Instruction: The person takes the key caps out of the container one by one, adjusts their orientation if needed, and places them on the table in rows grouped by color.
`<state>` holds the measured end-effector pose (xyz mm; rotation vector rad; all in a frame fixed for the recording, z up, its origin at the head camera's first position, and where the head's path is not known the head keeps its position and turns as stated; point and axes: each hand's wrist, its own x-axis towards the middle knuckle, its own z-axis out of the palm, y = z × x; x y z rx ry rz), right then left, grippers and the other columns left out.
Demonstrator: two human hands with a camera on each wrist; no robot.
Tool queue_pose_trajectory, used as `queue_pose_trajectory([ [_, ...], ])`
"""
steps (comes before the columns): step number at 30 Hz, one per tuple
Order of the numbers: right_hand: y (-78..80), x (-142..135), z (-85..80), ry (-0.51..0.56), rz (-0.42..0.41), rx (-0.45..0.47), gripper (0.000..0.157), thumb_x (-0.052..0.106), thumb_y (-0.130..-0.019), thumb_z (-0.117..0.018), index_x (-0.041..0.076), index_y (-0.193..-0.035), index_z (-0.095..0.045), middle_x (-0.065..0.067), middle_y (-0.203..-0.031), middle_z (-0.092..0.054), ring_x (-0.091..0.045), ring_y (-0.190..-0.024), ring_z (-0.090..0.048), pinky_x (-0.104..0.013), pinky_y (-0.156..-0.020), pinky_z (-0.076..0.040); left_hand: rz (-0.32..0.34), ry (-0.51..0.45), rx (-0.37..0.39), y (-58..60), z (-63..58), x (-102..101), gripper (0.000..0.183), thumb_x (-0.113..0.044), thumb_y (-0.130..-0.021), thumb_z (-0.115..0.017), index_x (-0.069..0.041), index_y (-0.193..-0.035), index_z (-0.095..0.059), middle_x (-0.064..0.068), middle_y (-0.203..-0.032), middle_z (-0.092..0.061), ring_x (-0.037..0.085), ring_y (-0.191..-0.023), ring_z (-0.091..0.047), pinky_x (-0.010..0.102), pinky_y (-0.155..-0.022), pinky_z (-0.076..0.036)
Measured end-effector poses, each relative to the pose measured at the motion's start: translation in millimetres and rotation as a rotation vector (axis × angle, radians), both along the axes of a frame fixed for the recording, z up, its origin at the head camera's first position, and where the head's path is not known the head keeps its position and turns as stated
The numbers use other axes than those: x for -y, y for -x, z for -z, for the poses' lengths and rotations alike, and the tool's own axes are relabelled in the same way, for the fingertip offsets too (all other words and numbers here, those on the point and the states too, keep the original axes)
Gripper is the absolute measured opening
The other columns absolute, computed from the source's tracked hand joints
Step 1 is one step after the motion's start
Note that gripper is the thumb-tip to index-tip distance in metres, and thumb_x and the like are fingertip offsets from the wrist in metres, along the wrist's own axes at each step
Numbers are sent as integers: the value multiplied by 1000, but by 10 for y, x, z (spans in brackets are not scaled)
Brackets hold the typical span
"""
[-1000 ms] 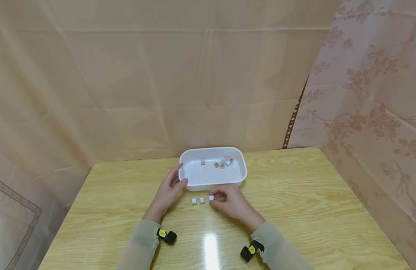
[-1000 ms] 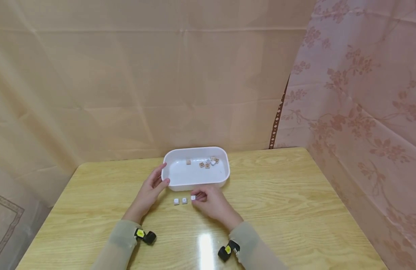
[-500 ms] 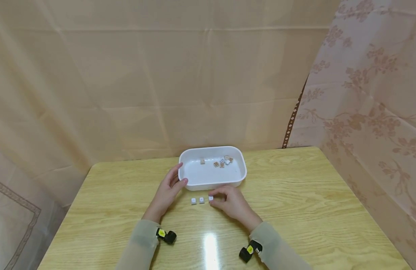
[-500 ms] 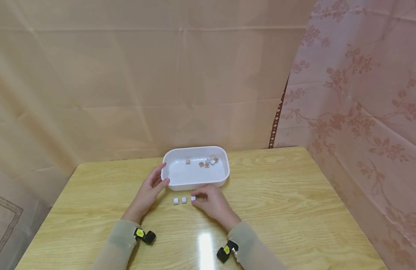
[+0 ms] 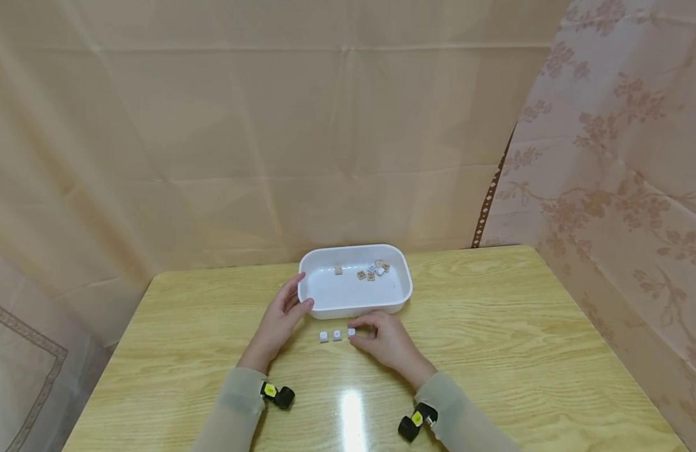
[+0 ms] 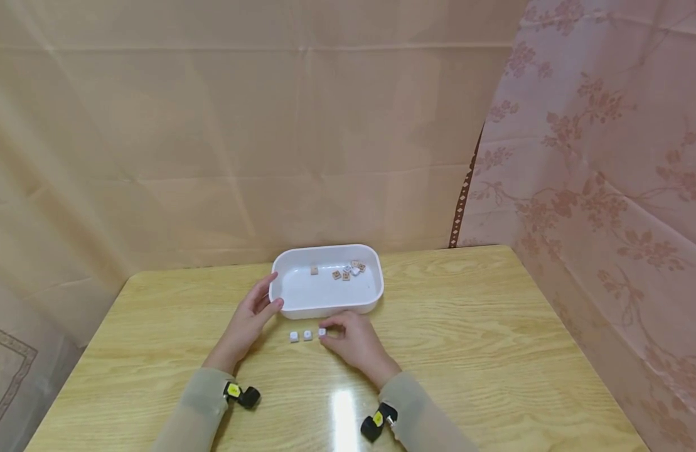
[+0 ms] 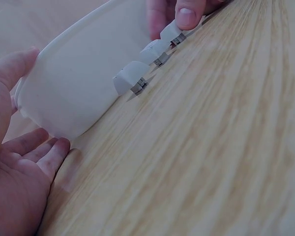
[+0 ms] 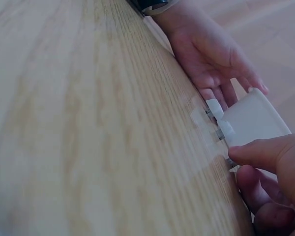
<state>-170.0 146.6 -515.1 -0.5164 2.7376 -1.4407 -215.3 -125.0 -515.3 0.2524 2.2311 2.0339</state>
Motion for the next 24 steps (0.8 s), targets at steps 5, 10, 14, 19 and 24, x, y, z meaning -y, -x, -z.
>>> queue_pose_trajectory([
  [5, -13, -5, -7, -7, -7, 1, 22, 15, -90, -91, 14, -112, -85, 1, -104, -74, -3, -69, -56, -23, -63, -52, -1, 2, 2, 0, 6, 2, 68, -20, -108, -73, -19, -168, -42, 17, -174, -38, 38, -158, -41, 43, -125, -40],
  [10, -6, -7, -12, -17, -19, 1, 22, 15, -91, -90, 15, -112, -85, 3, -104, -74, -3, -69, -56, -23, -63, -52, -4, 2, 5, 6, 6, 7, 68, -20, -108, -73, -20, -168, -42, 16, -174, -38, 38, -158, -41, 43, -125, -40],
  [14, -4, -16, -20, -14, -26, 2, 21, 14, -91, -90, 15, -112, -85, 3, -101, -73, -3, -69, -56, -24, -62, -51, -4, 7, 10, 11, 3, 7, 69, -22, -108, -74, -21, -168, -42, 16, -174, -38, 38, -158, -41, 45, -126, -39],
  [19, -2, -24, -22, -7, -28, 15, 21, 14, -91, -90, 15, -112, -85, 4, -99, -71, -4, -69, -55, -24, -63, -51, -2, 13, 11, 13, 4, 6, 69, -24, -108, -74, -21, -168, -42, 15, -174, -38, 38, -158, -40, 46, -126, -39],
  [24, -1, -26, -16, -4, -30, 19, 22, 14, -91, -90, 15, -113, -85, 5, -96, -70, -4, -68, -55, -24, -63, -50, -3, 11, 9, 14, 15, 10, 68, -23, -108, -74, -20, -168, -42, 16, -174, -38, 38, -158, -41, 44, -126, -39],
])
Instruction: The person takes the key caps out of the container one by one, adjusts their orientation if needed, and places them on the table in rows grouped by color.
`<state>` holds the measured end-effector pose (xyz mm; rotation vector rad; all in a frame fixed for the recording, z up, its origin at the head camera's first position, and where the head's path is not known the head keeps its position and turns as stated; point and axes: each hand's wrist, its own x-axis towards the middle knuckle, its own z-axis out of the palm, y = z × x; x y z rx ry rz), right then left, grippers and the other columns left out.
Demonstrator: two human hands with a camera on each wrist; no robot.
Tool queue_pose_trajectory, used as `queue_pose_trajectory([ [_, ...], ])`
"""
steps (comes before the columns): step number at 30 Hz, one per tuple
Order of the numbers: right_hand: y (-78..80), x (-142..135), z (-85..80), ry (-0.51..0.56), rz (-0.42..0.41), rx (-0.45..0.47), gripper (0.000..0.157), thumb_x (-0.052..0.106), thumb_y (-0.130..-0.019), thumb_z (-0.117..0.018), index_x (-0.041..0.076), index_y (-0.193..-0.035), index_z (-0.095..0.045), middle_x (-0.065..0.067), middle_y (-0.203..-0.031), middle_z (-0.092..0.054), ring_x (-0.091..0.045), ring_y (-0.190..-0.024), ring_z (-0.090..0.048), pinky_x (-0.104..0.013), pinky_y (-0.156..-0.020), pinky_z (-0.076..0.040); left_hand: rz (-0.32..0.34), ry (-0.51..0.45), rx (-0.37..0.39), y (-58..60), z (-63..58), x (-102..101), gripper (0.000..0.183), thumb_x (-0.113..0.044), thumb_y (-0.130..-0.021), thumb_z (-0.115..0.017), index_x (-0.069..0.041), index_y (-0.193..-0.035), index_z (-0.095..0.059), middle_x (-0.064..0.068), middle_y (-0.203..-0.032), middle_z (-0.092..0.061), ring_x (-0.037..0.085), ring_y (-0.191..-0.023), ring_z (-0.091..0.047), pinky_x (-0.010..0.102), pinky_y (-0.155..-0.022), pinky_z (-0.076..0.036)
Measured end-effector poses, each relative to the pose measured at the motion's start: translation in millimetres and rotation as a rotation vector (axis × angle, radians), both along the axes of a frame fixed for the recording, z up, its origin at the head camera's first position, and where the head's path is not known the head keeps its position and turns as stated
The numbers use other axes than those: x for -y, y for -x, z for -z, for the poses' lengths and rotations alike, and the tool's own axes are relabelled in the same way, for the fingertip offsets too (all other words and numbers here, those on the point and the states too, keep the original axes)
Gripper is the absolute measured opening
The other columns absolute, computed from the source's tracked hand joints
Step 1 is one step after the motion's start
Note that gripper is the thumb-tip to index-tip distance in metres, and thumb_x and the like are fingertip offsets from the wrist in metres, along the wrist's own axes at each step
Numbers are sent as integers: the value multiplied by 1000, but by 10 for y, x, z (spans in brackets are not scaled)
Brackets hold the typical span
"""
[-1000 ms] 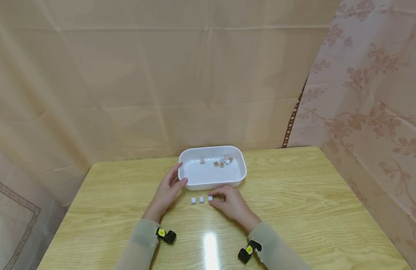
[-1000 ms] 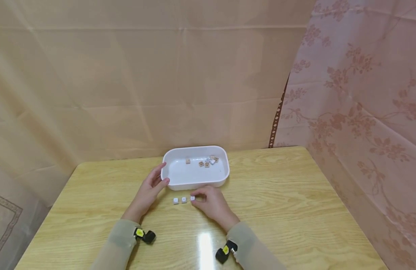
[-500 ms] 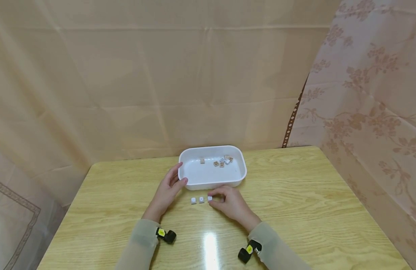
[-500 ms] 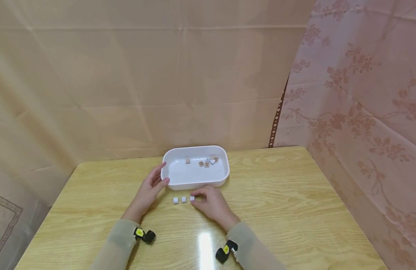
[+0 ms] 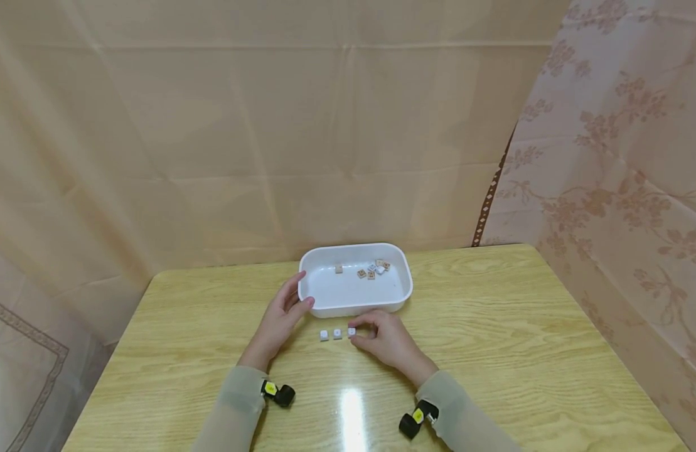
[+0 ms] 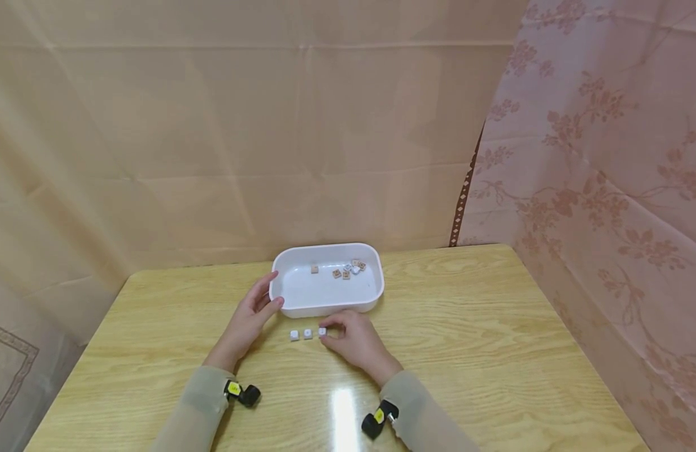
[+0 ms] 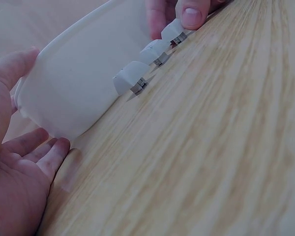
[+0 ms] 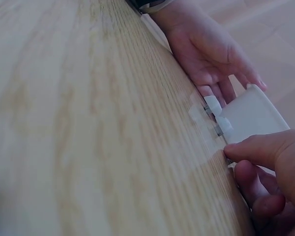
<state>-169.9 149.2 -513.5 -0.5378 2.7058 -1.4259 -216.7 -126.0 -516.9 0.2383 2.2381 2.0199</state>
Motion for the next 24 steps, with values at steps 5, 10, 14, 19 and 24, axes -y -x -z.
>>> queue_pose_trajectory([
  [5, 9, 0, -11, 1, -2, 5, 23, 14, -91, -90, 15, -113, -85, 5, -96, -70, -4, -68, -55, -24, -63, -50, 3, -7, -4, 11, -5, 3, 69, -21, -108, -73, -19, -169, -41, 16, -174, -37, 38, -158, -40, 42, -125, -40],
  [10, 18, 0, -23, -4, -3, 19, 22, 13, -92, -89, 15, -113, -84, 5, -95, -69, -5, -69, -56, -24, -62, -50, 5, -9, -5, 16, -17, 7, 69, -21, -108, -73, -19, -169, -41, 14, -175, -36, 37, -158, -40, 40, -124, -41],
  [14, 18, 0, -32, -2, -3, 24, 23, 13, -92, -89, 14, -114, -84, 5, -96, -69, -6, -69, -56, -24, -63, -51, 4, -12, -10, 16, -20, 5, 69, -21, -108, -73, -17, -169, -41, 14, -175, -37, 37, -158, -40, 40, -124, -41],
  [19, 9, -12, -27, 12, -8, 32, 25, 13, -91, -89, 14, -116, -83, 3, -98, -70, -6, -69, -56, -24, -61, -51, -1, -16, -10, 16, 5, 6, 68, -20, -108, -72, -17, -169, -41, 15, -174, -37, 38, -158, -40, 41, -124, -41],
  [24, -19, -59, -34, 21, -17, 40, 28, 15, -91, -90, 14, -118, -83, 1, -105, -72, -6, -69, -57, -24, -61, -52, 2, -6, -6, 15, 27, 12, 68, -21, -108, -73, -18, -169, -41, 16, -174, -37, 39, -158, -41, 41, -124, -41],
])
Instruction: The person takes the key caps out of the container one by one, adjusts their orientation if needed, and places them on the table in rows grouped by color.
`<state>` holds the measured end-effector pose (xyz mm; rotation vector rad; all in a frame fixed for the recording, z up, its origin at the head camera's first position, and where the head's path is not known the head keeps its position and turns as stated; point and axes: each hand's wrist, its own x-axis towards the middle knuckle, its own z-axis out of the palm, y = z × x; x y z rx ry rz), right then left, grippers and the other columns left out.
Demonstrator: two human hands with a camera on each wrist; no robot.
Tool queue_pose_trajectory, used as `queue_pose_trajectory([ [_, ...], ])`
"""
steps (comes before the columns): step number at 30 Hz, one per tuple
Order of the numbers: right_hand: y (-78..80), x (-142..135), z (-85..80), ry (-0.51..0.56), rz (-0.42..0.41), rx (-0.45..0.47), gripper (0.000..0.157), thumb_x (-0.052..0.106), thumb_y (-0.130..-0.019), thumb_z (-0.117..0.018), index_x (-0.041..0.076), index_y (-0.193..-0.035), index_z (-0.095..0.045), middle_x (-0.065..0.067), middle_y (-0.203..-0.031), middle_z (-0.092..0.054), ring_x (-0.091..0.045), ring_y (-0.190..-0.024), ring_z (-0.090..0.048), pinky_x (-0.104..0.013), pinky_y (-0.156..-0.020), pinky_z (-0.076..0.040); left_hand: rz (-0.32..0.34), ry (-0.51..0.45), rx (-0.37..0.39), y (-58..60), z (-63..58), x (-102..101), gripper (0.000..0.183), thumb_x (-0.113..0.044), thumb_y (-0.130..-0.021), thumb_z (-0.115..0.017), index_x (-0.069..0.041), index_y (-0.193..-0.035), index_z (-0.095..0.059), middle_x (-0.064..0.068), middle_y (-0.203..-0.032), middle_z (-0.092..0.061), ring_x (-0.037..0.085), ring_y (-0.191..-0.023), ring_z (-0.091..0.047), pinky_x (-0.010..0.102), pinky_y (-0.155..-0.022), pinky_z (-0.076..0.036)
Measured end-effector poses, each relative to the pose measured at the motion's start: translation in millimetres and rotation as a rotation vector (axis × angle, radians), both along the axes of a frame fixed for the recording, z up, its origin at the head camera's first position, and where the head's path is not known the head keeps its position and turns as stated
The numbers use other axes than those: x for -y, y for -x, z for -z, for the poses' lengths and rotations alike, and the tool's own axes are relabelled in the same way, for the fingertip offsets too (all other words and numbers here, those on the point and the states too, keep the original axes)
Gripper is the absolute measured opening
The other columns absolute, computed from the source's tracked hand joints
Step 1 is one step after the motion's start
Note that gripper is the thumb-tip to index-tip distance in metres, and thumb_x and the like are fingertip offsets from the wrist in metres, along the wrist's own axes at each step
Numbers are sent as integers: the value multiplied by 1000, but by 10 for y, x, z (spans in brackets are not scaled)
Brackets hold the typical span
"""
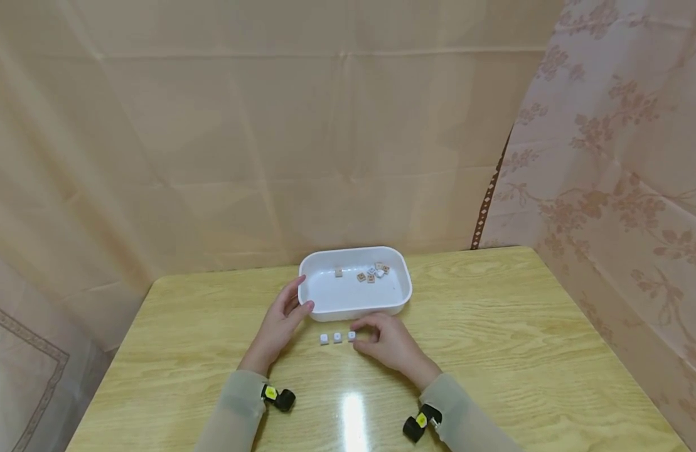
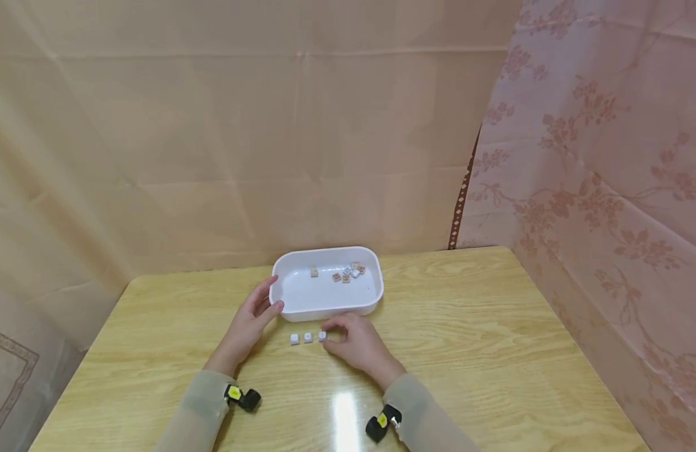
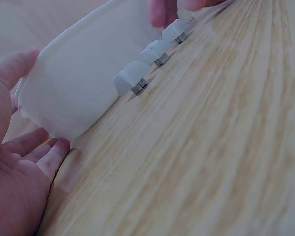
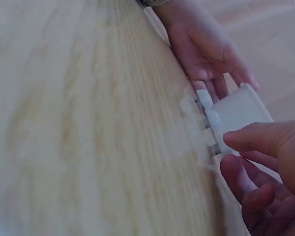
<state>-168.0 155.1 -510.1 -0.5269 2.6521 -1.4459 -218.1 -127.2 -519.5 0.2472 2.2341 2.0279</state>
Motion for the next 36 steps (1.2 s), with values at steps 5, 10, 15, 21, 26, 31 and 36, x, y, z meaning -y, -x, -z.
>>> queue_pose_trajectory([
  [5, -35, -74, -66, 27, -19, -18, 29, 14, -90, -89, 11, -118, -81, -2, -109, -75, -6, -66, -58, -24, -60, -53, -3, 9, 1, -4, -9, -10, 68, -23, -108, -74, -19, -168, -42, 16, -173, -39, 39, -157, -42, 46, -125, -40],
  [10, -48, -138, -203, 52, -37, -16, 27, 13, -94, -87, 7, -120, -80, -6, -113, -78, -7, -67, -61, -25, -57, -55, -2, 22, 10, -16, 17, -15, 69, -26, -107, -75, -21, -168, -43, 16, -173, -39, 38, -157, -42, 48, -126, -40],
  [15, 45, -192, -459, 26, -18, -80, 24, 17, -96, -86, 7, -118, -81, -5, -114, -79, -11, -80, -68, -26, -66, -59, 1, 18, -4, -14, 31, -6, 68, -23, -107, -74, -19, -168, -43, 19, -172, -40, 40, -156, -43, 45, -125, -41],
  [21, 295, -218, -694, -19, 8, -167, 27, 20, -95, -88, 9, -119, -82, -4, -117, -80, -25, -103, -74, -37, -84, -65, -7, 20, -6, -15, 2, -6, 68, -24, -107, -75, -21, -167, -44, 17, -172, -42, 39, -155, -44, 46, -125, -41],
  [26, 516, -223, -771, -59, -13, -166, 32, 17, -96, -86, 4, -124, -79, -13, -122, -78, -37, -114, -72, -49, -94, -64, -10, 18, -1, -22, -5, -5, 67, -25, -107, -75, -22, -167, -45, 16, -171, -42, 39, -155, -44, 47, -124, -42],
  [31, 710, -216, -758, -202, 37, -96, 45, 21, -95, -86, -1, -132, -73, -20, -131, -73, -43, -121, -69, -55, -102, -59, -8, 14, -7, -28, -10, -5, 67, -22, -107, -74, -20, -167, -44, 19, -171, -42, 40, -155, -44, 47, -124, -42],
  [36, 837, -161, -720, -269, 47, -61, 55, 24, -96, -83, -7, -138, -67, -26, -135, -70, -43, -127, -66, -55, -111, -53, -11, 21, -13, -32, -16, -15, 67, -22, -107, -74, -19, -167, -44, 19, -170, -43, 41, -155, -45, 47, -124, -42],
])
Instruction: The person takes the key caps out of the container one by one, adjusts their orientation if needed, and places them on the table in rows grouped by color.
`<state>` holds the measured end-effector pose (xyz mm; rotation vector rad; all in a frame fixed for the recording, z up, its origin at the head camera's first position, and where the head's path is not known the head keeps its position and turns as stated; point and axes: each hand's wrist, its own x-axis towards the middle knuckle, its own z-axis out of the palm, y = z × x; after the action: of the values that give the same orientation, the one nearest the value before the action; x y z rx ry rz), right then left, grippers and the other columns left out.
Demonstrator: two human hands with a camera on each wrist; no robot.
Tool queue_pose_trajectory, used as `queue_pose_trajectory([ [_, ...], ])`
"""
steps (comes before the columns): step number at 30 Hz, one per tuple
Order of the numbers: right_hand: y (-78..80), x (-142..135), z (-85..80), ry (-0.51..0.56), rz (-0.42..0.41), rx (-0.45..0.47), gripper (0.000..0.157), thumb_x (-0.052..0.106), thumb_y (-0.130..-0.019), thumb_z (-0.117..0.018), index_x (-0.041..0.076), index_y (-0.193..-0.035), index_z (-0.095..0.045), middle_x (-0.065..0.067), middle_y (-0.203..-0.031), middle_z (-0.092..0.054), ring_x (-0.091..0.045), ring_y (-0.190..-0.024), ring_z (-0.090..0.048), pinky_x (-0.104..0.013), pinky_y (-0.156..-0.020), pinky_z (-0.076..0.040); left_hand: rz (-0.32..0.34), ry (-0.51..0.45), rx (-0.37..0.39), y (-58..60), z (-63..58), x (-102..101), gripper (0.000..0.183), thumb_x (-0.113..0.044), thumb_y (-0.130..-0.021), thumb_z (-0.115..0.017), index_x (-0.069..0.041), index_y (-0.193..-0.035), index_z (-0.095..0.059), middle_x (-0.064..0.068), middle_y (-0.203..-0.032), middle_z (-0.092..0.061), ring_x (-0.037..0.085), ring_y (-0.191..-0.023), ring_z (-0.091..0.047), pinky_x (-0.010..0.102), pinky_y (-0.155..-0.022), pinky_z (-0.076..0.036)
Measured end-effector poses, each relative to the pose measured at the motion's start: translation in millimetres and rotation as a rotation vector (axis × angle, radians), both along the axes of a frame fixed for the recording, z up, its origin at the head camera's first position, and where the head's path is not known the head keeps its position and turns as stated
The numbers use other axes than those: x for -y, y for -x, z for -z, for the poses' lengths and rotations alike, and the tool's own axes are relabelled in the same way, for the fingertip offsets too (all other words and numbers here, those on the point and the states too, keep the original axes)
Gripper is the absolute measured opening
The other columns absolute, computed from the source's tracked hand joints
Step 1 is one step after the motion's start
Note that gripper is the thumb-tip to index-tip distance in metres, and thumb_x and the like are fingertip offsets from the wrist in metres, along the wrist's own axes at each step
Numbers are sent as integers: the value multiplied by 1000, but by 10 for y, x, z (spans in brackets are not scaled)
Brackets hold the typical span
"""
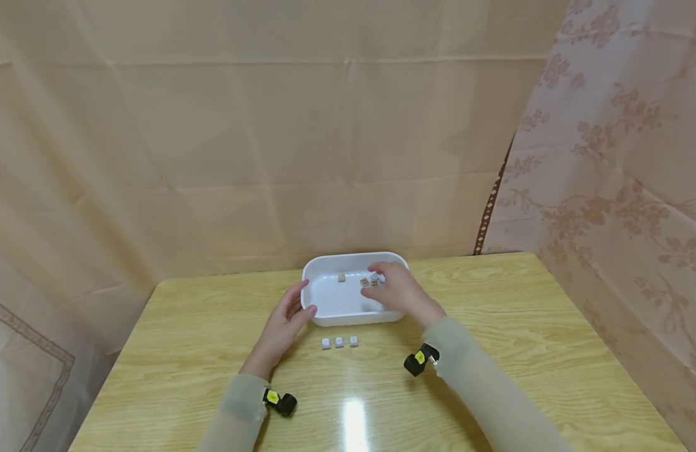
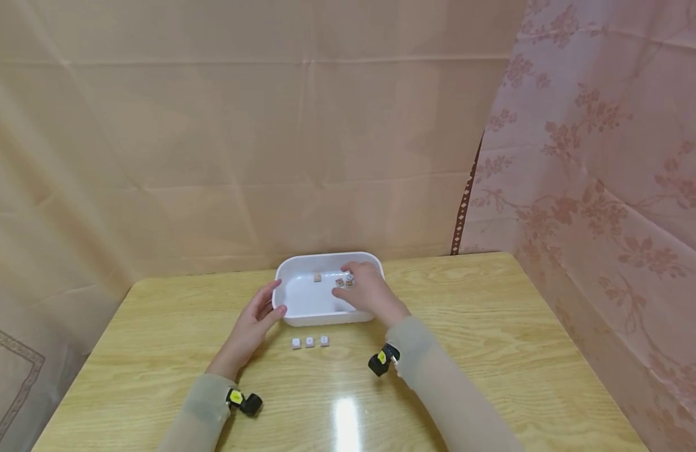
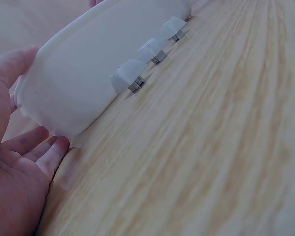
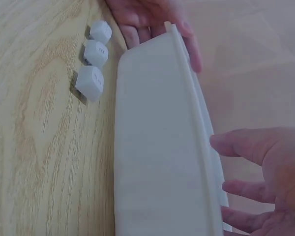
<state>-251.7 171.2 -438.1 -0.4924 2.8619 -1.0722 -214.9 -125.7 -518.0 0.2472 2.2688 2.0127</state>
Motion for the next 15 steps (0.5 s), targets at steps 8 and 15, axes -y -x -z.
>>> queue_pose_trajectory([
  [8, 124, 63, 123, -107, 7, 2, 58, 26, -94, -82, -10, -136, -66, -28, -133, -71, -44, -132, -62, -52, -119, -46, 4, 6, 1, -14, 0, -14, 67, -23, -108, -74, -19, -167, -44, 18, -172, -41, 41, -155, -44, 48, -124, -42],
  [15, 234, 51, 243, -88, 22, 24, 55, 21, -91, -85, -11, -132, -68, -23, -121, -75, -38, -118, -68, -51, -112, -53, 5, -4, 3, 11, 21, 0, 67, -24, -107, -75, -21, -167, -45, 11, -172, -42, 35, -156, -45, 43, -123, -43],
])
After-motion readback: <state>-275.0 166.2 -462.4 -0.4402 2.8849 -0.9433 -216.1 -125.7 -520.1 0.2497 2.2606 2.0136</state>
